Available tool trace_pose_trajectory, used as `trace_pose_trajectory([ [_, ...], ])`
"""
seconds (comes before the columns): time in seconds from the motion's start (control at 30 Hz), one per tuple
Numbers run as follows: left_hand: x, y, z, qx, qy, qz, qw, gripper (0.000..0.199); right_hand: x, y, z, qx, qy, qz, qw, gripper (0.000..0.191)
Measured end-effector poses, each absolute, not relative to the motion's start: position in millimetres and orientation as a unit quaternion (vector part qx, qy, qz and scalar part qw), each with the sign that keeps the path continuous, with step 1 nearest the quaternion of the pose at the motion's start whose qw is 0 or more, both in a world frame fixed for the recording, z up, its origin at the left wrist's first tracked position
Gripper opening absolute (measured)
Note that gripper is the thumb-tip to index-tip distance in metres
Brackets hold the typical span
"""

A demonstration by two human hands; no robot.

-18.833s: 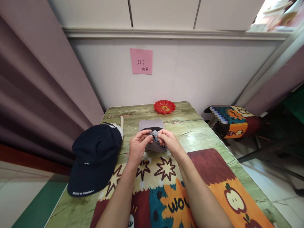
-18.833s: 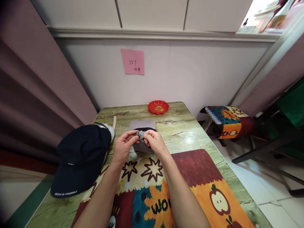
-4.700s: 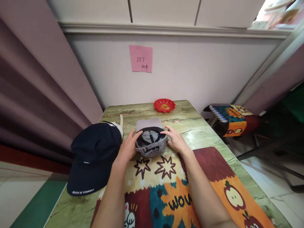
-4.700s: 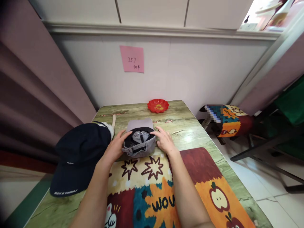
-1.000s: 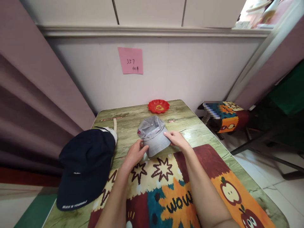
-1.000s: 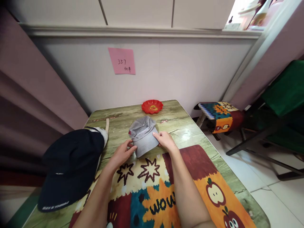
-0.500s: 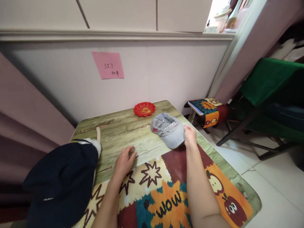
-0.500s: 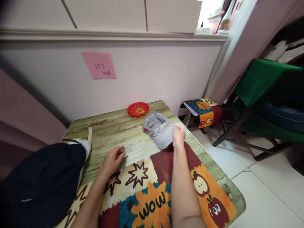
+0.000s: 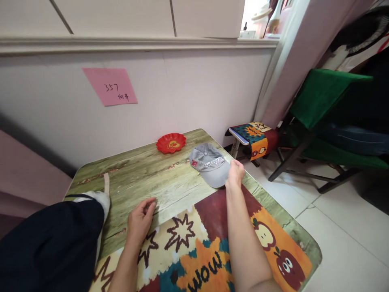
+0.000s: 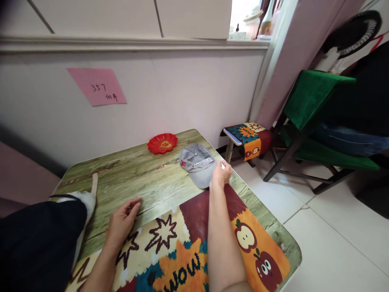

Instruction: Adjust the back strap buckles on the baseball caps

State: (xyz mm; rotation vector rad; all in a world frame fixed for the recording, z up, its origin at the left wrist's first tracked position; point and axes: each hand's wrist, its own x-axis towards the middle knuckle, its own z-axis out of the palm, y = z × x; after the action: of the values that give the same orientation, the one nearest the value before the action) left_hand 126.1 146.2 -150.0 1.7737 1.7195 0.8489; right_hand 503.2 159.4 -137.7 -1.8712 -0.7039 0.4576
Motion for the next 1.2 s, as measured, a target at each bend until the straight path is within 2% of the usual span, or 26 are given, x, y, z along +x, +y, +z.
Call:
trace_pose_trajectory([
  [0.1, 128, 145, -149, 0.658, 0.639, 0.315, 0.245, 0.046, 489, 156, -119, -0.824, -0.256, 0.048, 0.503, 0.050],
  [0.17, 129, 143, -148, 0.659, 0.640, 0.318, 0.235, 0.043, 475, 156, -111, -0.821, -0.338, 0.009, 0.460, 0.045],
  [0.27, 132, 141, -146, 0.661, 0.638, 0.325, 0.223, 0.040, 458, 155, -109, -0.804, -0.462, 0.057, 0.371, 0.045],
  [0.4, 135, 139, -144, 0.658, 0.645, 0.327, 0.210, 0.038, 452, 154, -119, -0.823, -0.467, 0.108, 0.307, 0.048],
  [0.73, 138, 139, -146, 0.678, 0.643, 0.319, 0.159, 0.034, 445, 158, -133, -0.840, -0.410, 0.066, 0.348, 0.042],
  [1.2, 135, 142, -155, 0.673, 0.646, 0.324, 0.156, 0.031, 442, 157, -141, -0.846, -0.415, 0.050, 0.332, 0.039],
])
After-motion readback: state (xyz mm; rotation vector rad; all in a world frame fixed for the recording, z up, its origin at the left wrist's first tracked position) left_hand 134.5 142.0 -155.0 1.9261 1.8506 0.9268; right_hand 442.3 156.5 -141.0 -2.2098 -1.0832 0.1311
